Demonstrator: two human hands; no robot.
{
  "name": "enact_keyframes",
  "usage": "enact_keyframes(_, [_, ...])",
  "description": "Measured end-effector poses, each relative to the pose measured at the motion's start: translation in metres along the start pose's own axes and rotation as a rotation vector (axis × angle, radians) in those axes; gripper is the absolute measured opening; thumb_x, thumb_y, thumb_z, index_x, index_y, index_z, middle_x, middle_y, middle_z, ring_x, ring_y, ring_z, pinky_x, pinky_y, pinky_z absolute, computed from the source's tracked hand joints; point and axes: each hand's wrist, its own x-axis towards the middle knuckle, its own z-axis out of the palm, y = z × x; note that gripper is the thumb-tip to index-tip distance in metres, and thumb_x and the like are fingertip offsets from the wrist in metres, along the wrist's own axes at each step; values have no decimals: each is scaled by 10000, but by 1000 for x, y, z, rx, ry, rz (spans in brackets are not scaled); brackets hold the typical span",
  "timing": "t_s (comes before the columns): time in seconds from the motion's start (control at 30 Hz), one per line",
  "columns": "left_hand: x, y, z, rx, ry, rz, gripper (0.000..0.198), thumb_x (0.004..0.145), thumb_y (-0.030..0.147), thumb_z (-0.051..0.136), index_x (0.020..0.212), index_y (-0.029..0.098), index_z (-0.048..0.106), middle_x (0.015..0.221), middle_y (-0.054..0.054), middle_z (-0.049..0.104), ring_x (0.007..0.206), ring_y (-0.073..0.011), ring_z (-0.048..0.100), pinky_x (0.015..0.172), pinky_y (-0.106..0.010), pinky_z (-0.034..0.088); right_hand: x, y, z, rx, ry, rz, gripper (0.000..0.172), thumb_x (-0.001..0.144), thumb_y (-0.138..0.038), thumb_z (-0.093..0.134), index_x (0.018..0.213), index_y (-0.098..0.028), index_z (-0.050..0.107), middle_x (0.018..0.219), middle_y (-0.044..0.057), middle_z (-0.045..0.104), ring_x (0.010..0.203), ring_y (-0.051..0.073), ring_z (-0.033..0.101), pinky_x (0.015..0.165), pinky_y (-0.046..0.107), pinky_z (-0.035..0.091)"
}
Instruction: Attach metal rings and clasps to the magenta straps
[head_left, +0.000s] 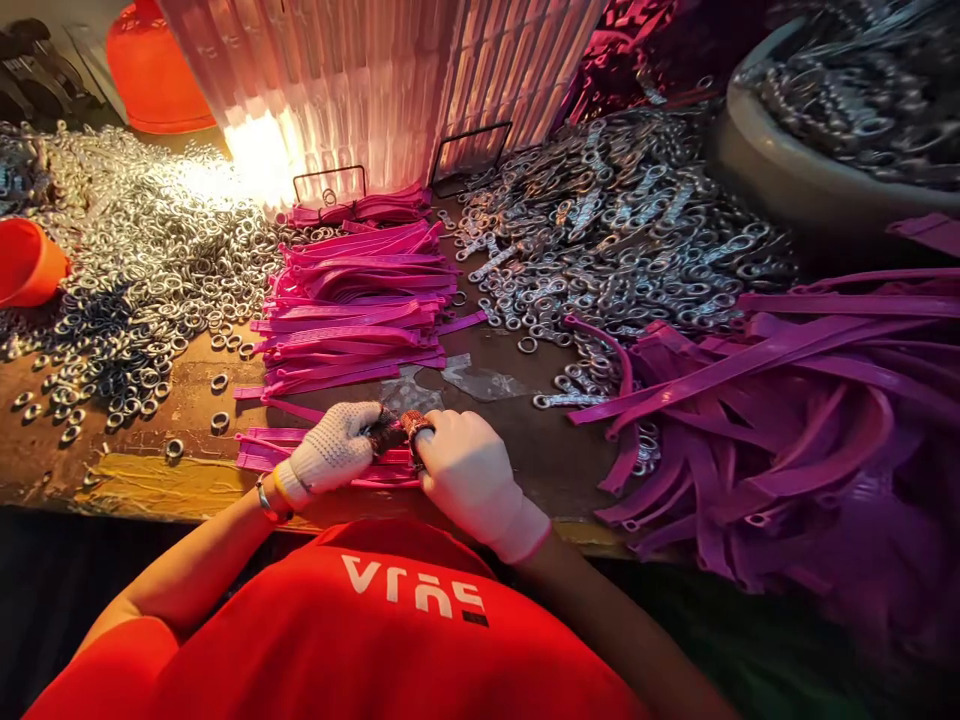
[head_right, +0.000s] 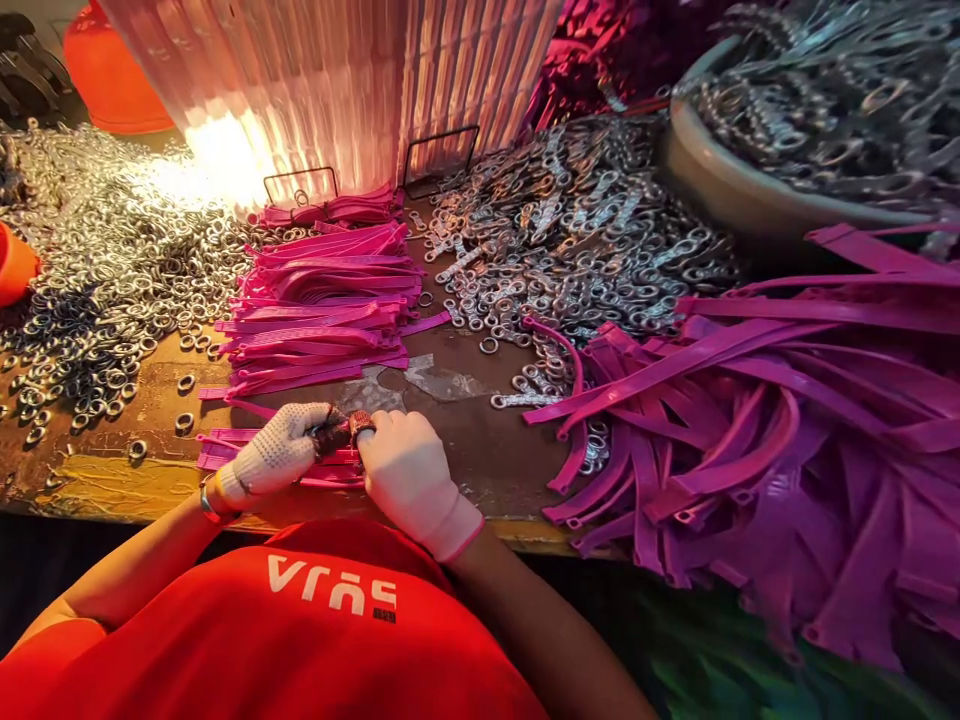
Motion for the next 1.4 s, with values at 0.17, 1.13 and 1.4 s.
enact_keyframes(0.17, [-9, -12, 7, -101, -105, -52, 401, 923, 488, 507, 718, 148, 560, 628, 18, 515, 561, -92, 394, 522, -204, 297, -12, -4, 11, -79, 157, -50, 133, 770, -91, 546, 703, -165, 635, 782, 125, 594, 700, 226, 432, 627, 355, 265])
enact_keyframes(1.13, [0, -28, -4, -282, 67, -99, 170, 848, 290, 618, 889, 146, 698, 713, -18, 639, 490, -77, 440, 432, -169, 311, -16, -2, -12, -2, -495, 127, 195, 888, -268, 557, 954, -136, 684, 895, 130, 708, 834, 264, 659, 674, 321, 404])
enact_keyframes(1.4, [29, -20, -5, -1590, 93, -494, 229, 979, 173, 387, 836, 108, 552, 753, -66, 578, 473, -49, 474, 324, -89, 284, -9, 128, -13, -349, -376, 729, 248, 898, -164, 510, 1032, -79, 701, 989, 199, 681, 932, 309, 648, 716, 345, 452])
